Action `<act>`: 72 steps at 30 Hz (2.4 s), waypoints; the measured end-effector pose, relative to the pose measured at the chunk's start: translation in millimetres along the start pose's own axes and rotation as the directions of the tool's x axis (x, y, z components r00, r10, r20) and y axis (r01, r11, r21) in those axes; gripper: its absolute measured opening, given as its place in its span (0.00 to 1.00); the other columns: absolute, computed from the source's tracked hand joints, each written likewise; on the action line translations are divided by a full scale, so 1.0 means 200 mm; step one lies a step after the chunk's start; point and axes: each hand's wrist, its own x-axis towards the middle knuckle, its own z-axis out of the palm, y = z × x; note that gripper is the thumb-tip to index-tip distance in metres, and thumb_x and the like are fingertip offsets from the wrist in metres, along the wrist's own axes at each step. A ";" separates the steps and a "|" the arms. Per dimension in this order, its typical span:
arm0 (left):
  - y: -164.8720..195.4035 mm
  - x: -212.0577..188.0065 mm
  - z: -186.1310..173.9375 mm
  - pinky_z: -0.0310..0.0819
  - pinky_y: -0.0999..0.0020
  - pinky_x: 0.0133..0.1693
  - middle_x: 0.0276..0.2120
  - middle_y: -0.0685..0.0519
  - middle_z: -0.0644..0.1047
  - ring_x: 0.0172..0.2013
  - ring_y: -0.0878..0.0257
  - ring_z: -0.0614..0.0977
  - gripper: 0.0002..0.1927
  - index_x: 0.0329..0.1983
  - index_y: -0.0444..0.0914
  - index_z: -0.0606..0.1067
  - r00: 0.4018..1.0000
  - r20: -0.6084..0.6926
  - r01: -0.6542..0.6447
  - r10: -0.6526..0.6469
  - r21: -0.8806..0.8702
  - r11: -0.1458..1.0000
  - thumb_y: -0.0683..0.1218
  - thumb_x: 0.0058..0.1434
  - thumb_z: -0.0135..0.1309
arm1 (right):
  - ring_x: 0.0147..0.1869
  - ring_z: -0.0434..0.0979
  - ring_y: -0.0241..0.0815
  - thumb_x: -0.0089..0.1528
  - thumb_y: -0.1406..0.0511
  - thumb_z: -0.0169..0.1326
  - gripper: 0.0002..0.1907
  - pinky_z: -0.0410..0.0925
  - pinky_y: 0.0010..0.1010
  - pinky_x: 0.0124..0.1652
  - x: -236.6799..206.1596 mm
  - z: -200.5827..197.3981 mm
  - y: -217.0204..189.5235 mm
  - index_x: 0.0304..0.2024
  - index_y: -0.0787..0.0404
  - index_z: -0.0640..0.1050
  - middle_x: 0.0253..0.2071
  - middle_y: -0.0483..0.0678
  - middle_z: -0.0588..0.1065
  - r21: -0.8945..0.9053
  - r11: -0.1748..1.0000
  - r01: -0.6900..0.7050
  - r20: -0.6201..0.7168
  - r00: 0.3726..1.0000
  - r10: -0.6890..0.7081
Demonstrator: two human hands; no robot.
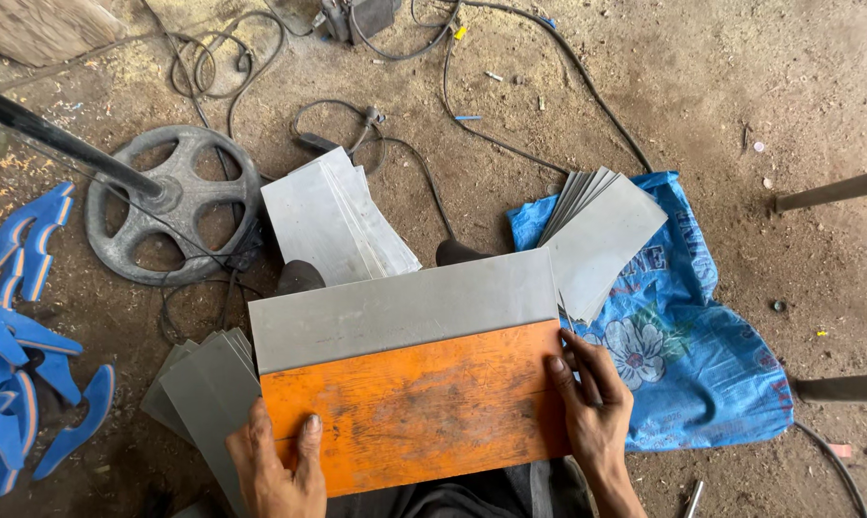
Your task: The person sits on the floor and uses a metal scribing tool to mark lines on rectangular metal sheets. They repeatedly pick up a sheet, place it on an orange template, scribe along the edge, and set the sheet aside. The person also briefly handles a hand saw before resuming the marking task.
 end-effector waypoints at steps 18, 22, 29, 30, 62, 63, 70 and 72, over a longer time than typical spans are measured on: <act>-0.07 -0.02 0.02 0.79 0.51 0.41 0.47 0.36 0.72 0.54 0.50 0.68 0.39 0.67 0.26 0.61 0.997 -0.015 -0.078 0.079 0.059 0.995 0.59 0.63 0.50 | 0.53 0.75 0.34 0.60 0.67 0.61 0.21 0.69 0.31 0.62 0.01 -0.02 -0.04 0.56 0.62 0.79 0.46 0.42 0.76 -0.053 0.997 -0.062 -0.005 0.998 0.062; -0.07 -0.03 0.03 0.79 0.51 0.42 0.48 0.35 0.71 0.54 0.49 0.68 0.39 0.67 0.25 0.61 0.986 -0.065 -0.151 0.153 0.041 0.988 0.59 0.63 0.49 | 0.52 0.75 0.34 0.60 0.68 0.61 0.20 0.71 0.31 0.59 0.01 -0.02 -0.03 0.56 0.62 0.80 0.46 0.42 0.76 -0.039 0.997 -0.067 -0.014 0.998 0.066; -0.05 -0.04 0.03 0.81 0.55 0.39 0.48 0.35 0.70 0.54 0.49 0.68 0.39 0.67 0.25 0.61 0.990 -0.069 -0.127 0.127 0.003 0.992 0.58 0.64 0.49 | 0.55 0.74 0.33 0.61 0.68 0.61 0.20 0.70 0.29 0.59 0.02 -0.03 -0.02 0.56 0.62 0.80 0.46 0.42 0.76 -0.031 0.998 -0.048 -0.004 0.999 0.047; -0.04 -0.04 0.03 0.81 0.55 0.39 0.47 0.35 0.70 0.54 0.49 0.68 0.39 0.67 0.25 0.61 0.990 -0.063 -0.125 0.125 0.009 0.992 0.58 0.64 0.49 | 0.55 0.75 0.34 0.61 0.68 0.61 0.20 0.70 0.30 0.59 0.02 -0.03 -0.02 0.56 0.62 0.80 0.46 0.42 0.76 -0.035 0.998 -0.049 -0.003 0.999 0.049; 0.38 -0.09 0.01 0.79 0.62 0.30 0.41 0.44 0.68 0.37 0.56 0.77 0.37 0.68 0.29 0.64 0.999 -0.046 0.004 -0.012 -0.179 0.984 0.60 0.65 0.49 | 0.56 0.78 0.48 0.74 0.71 0.54 0.12 0.71 0.29 0.62 0.47 -0.46 0.52 0.57 0.73 0.73 0.51 0.66 0.75 -0.408 0.632 0.659 0.397 0.752 -0.527; 0.38 -0.10 0.01 0.78 0.62 0.30 0.41 0.44 0.68 0.36 0.56 0.77 0.36 0.68 0.29 0.64 0.998 -0.065 -0.022 0.011 -0.169 0.985 0.60 0.67 0.49 | 0.56 0.77 0.49 0.74 0.71 0.53 0.12 0.71 0.29 0.62 0.49 -0.50 0.56 0.57 0.74 0.72 0.52 0.67 0.74 -0.462 0.487 0.741 0.483 0.671 -0.563; 0.33 -0.08 0.05 0.79 0.64 0.29 0.42 0.44 0.69 0.35 0.58 0.78 0.36 0.67 0.27 0.64 0.987 -0.134 -0.119 0.092 -0.211 0.970 0.60 0.69 0.50 | 0.61 0.76 0.57 0.74 0.56 0.58 0.32 0.69 0.43 0.64 0.55 -0.42 0.64 0.58 0.83 0.67 0.52 0.70 0.74 -0.208 0.918 0.337 0.244 0.927 -0.285; 0.32 -0.08 0.06 0.80 0.64 0.28 0.42 0.44 0.68 0.35 0.58 0.78 0.36 0.68 0.28 0.64 0.987 -0.133 -0.113 0.086 -0.210 0.971 0.60 0.69 0.49 | 0.63 0.75 0.63 0.74 0.54 0.58 0.36 0.68 0.49 0.65 0.55 -0.43 0.62 0.63 0.85 0.67 0.53 0.75 0.73 -0.405 0.867 0.292 0.257 0.946 -0.199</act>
